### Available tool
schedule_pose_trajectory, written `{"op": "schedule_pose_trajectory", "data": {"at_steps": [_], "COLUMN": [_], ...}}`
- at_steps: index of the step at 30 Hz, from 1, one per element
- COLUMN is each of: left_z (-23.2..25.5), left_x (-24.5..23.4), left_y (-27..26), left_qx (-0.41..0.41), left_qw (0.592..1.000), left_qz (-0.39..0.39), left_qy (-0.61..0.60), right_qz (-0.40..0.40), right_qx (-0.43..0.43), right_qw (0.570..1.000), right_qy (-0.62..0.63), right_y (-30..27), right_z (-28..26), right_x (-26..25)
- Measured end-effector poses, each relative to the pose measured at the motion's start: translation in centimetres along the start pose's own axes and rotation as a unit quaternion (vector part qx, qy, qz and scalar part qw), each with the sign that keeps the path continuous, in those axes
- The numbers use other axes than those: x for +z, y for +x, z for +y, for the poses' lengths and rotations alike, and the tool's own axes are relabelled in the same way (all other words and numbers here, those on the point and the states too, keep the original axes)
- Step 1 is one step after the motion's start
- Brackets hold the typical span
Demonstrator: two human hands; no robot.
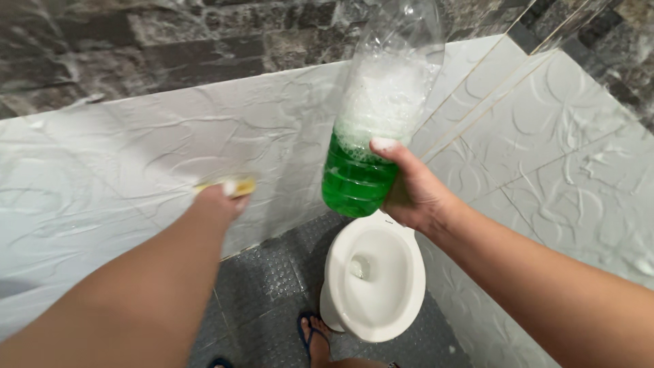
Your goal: The person scrubs the tiled bathroom wall using a sponge and a green liquid soap bottle. They repeatedly apply soap to the sponge and wipe the wall surface, moving across different sections of the wall.
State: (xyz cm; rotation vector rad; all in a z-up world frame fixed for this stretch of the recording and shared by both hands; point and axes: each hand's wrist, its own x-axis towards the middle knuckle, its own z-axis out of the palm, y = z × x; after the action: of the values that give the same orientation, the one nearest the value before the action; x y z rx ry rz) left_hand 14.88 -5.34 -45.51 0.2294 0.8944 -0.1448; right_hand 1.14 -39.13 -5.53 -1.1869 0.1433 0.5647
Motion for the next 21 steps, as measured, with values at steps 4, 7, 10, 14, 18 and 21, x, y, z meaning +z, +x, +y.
{"op": "schedule_pose_trajectory", "data": {"at_steps": [4, 7, 10, 14, 18, 21], "left_z": [-8.7, -12.7, -13.2, -8.5, -2.8, -2.4], "left_x": [8.9, 14.6, 14.9, 7.3, 4.0, 5.1], "left_y": [-2.1, -3.5, -3.0, -1.0, 0.2, -0.5], "left_qx": [-0.027, -0.065, -0.052, 0.053, -0.002, 0.000], "left_qw": [0.990, 0.995, 0.995, 0.950, 0.997, 0.997], "left_qz": [-0.089, -0.052, -0.068, -0.195, 0.068, 0.069], "left_qy": [0.110, 0.059, 0.059, 0.237, 0.042, 0.031], "right_qz": [-0.002, 0.004, 0.011, 0.009, 0.009, 0.007], "right_qx": [-0.014, -0.014, -0.012, -0.015, -0.021, -0.023], "right_qw": [1.000, 1.000, 1.000, 1.000, 1.000, 0.999], "right_qy": [0.006, 0.004, 0.008, 0.010, 0.017, 0.023], "right_y": [0.1, 0.0, -0.1, 0.0, 0.2, 0.3], "right_z": [-0.4, -1.0, -1.4, -1.9, -1.9, -2.1], "right_x": [-0.9, -1.5, -2.0, -2.6, -3.4, -3.6]}}
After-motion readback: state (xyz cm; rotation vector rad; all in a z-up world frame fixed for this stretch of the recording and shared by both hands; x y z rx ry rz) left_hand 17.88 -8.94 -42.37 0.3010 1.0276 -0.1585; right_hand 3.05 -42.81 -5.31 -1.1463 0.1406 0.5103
